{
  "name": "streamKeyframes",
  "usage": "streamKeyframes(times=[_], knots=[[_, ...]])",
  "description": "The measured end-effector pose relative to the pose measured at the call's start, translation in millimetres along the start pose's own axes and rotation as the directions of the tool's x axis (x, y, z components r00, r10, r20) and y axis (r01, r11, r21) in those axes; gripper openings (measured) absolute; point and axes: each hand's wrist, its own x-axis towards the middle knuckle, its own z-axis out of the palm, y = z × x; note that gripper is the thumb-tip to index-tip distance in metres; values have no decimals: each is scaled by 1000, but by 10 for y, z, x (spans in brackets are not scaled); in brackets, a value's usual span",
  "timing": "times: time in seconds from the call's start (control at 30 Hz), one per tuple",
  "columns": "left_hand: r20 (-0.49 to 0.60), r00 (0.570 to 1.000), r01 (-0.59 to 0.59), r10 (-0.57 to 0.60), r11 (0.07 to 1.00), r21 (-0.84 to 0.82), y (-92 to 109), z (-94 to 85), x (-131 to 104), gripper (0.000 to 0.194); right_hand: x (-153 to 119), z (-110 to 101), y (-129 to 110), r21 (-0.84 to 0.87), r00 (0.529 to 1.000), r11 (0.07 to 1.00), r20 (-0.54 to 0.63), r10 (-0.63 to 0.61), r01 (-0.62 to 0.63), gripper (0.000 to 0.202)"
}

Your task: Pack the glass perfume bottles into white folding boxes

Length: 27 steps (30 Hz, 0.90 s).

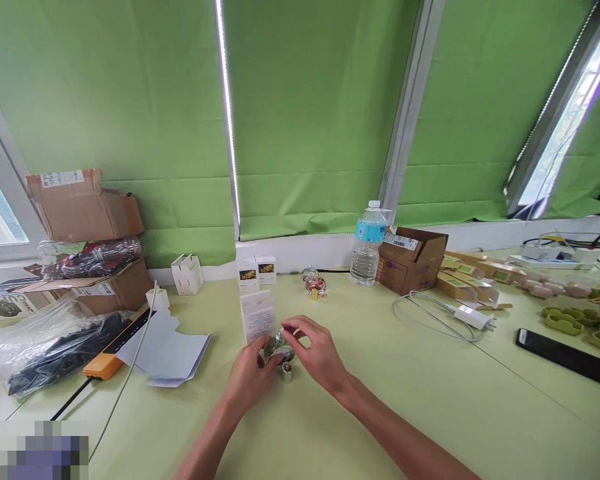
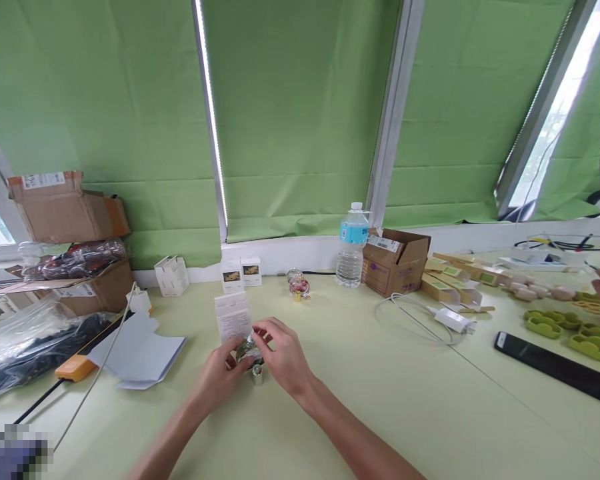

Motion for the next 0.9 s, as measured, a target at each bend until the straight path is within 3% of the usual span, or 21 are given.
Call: streamKeyframes(times=[0.17, 0.57, 0.77, 0.9], knots=[[6, 1000, -23, 23, 1000, 5, 22, -5, 9, 33, 13, 67, 50, -68, 994, 992, 25, -105, 107, 21], [2, 1000, -30, 30, 999, 46, 58, -23, -1, 29, 4, 62, 125, -264, 971, 935, 83, -224, 238, 22], [8, 999, -44, 43, 998, 45, 74, -35, -10, 29, -4, 58, 115, -282, 978, 937, 89, -187, 205, 21], [3, 999, -45, 45, 998, 51, 69, -27, -5, 28, 5, 73, 104, -337, 967, 907, 111, -230, 254, 22]])
